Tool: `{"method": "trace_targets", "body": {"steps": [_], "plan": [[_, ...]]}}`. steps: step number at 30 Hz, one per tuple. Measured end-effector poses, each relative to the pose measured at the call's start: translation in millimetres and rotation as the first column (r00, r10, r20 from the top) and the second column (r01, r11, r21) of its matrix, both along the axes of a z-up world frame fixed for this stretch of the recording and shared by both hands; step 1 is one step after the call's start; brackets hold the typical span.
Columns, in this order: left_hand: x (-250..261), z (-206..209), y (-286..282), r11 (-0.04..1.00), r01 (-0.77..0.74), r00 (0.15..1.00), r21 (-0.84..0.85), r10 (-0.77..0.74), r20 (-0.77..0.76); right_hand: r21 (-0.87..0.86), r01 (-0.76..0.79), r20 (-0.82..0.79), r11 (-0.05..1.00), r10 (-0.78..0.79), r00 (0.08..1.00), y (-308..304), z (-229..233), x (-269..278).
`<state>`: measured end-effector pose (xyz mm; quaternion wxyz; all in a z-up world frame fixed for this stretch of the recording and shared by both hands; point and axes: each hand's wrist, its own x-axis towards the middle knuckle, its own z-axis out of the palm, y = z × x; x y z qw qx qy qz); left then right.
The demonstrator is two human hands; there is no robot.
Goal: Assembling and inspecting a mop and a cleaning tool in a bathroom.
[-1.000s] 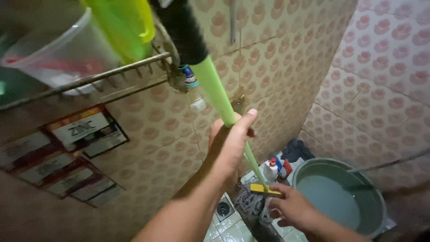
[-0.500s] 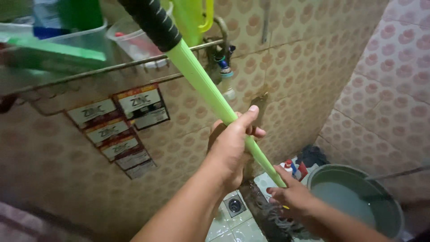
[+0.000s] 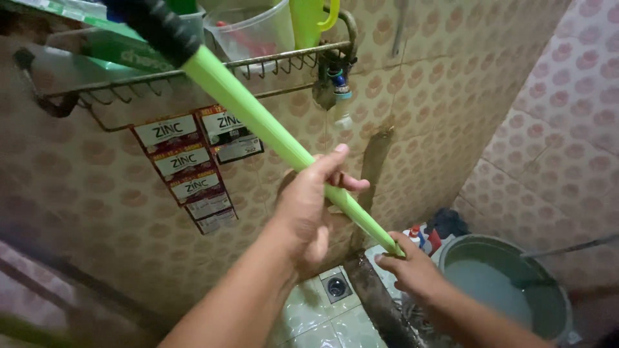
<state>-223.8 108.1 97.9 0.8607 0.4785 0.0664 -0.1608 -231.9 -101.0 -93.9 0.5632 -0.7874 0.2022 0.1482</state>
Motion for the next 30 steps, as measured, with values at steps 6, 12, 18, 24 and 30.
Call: {"method": "trace_targets", "body": {"steps": [6, 12, 18, 24, 30], "plan": [[-6.2, 7.7, 22.1, 0.998, 0.014, 0.991, -0.061, -0.006, 0.131, -0.156, 0.018, 0.304, 0.988, 0.030, 0.952, 10.2, 21.5, -6.7], [-14.4, 23.3, 39.1, 0.996, 0.025, 0.993, -0.085, -0.015, 0.120, -0.239, 0.035, 0.218, 0.970, 0.018, 0.976, 31.5, 78.0, -25.1], [-17.0, 28.5, 44.5, 0.989, 0.041, 0.990, -0.139, -0.021, 0.141, -0.348, 0.071, 0.234, 0.935, 0.013, 0.972, 35.6, 116.3, -30.8], [-14.2, 16.1, 28.0, 0.977, 0.048, 0.987, -0.206, -0.015, 0.159, -0.171, 0.062, 0.236, 0.983, -0.020, 0.971, 10.2, 110.3, -22.7], [-21.2, 0.6, -0.7, 0.976, 0.034, 0.993, -0.213, -0.008, 0.121, -0.077, 0.035, 0.225, 0.996, -0.017, 0.974, -17.5, 96.0, -20.1]]}}
